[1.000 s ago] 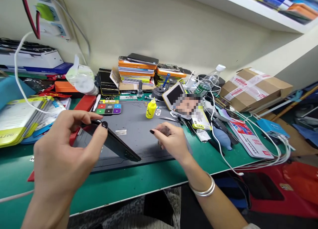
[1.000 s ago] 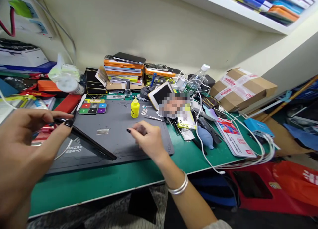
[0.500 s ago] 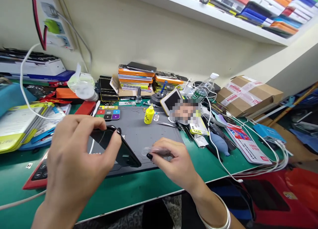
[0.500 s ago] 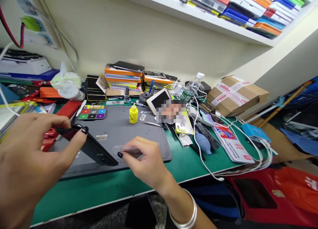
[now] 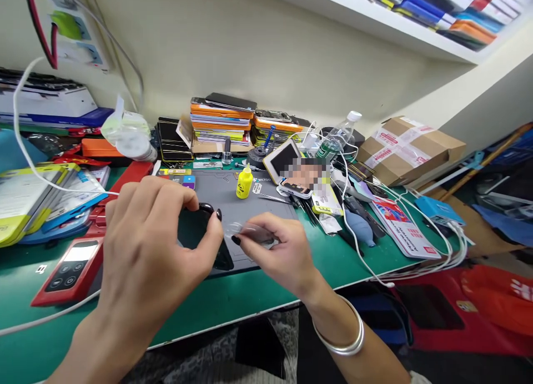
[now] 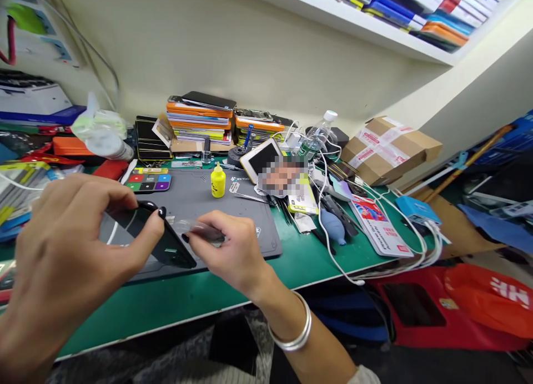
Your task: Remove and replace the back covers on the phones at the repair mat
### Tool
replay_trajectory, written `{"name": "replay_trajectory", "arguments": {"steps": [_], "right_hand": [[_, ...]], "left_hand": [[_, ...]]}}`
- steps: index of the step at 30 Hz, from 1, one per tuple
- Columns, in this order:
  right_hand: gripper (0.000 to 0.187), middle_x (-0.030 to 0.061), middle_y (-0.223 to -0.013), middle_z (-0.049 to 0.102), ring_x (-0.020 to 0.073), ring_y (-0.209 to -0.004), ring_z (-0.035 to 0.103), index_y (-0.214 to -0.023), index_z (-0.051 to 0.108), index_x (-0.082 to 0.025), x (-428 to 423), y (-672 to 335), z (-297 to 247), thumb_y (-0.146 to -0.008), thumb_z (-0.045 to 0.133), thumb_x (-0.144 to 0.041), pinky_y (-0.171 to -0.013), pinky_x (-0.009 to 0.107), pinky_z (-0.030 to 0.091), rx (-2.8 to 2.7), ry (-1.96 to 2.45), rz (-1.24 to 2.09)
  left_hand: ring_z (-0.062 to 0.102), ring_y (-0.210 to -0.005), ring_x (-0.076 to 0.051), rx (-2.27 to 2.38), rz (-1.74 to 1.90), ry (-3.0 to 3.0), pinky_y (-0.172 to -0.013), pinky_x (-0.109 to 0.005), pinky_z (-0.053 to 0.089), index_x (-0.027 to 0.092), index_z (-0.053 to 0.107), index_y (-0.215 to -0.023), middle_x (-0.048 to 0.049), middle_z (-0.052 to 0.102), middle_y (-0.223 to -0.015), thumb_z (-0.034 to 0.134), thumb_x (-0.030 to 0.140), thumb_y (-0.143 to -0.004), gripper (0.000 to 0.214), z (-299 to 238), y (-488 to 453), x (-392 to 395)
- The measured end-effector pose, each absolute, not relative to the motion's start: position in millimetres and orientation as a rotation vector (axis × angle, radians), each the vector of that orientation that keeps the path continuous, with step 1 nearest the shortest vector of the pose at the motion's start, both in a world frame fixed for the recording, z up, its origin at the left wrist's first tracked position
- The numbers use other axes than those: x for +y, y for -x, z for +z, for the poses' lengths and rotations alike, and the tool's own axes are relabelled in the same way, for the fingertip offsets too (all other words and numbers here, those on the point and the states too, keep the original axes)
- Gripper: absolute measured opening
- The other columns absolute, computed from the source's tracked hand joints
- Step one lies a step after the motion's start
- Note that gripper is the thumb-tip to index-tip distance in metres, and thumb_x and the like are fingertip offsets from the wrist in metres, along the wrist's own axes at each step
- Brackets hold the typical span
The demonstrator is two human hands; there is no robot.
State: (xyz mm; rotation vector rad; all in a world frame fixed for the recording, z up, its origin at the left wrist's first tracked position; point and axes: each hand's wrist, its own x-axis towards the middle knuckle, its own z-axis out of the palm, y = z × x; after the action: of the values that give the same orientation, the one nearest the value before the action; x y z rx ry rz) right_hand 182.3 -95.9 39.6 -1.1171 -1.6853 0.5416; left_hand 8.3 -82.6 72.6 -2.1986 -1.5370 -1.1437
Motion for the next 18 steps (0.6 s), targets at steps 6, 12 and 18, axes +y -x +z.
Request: {"name": "replay_trajectory", "arguments": {"steps": [6,12,18], "right_hand": [[0.004,-0.0019,-0.066,0.066,0.0083,-0.054,0.059,-0.075,0.063,-0.018,-93,-188,36,-0.078,0.066,-0.016,-0.053,0.017,0.047,-1.739,1.118,0.566],[0.003,-0.0020,-0.067,0.066,0.0080,-0.056,0.059,-0.076,0.063,-0.017,-87,-190,32,-0.078,0.065,-0.016,-0.056,0.017,0.047,-1.758,1.065,0.573],[0.004,-0.0009,-0.075,0.069,0.0108,-0.068,0.064,-0.080,0.061,-0.018,-81,-192,28,-0.079,0.061,-0.014,-0.065,0.019,0.049,-1.839,1.023,0.598]], "left_hand": [[0.050,-0.085,-0.029,-1.522,-1.117,2.170,-0.076,-0.042,0.043,0.023,0.045,-0.083,-0.0074,0.052,-0.083,0.056,0.033,-0.078,0.016,70,-14,-80],[0.050,-0.087,-0.031,-1.536,-1.057,2.128,-0.081,-0.046,0.044,0.022,0.047,-0.084,-0.0087,0.051,-0.084,0.059,0.036,-0.075,0.020,69,-13,-78],[0.052,-0.092,-0.033,-1.534,-1.082,2.121,-0.088,-0.051,0.043,0.019,0.048,-0.089,-0.0078,0.047,-0.084,0.063,0.035,-0.072,0.028,66,-11,-78]]}}
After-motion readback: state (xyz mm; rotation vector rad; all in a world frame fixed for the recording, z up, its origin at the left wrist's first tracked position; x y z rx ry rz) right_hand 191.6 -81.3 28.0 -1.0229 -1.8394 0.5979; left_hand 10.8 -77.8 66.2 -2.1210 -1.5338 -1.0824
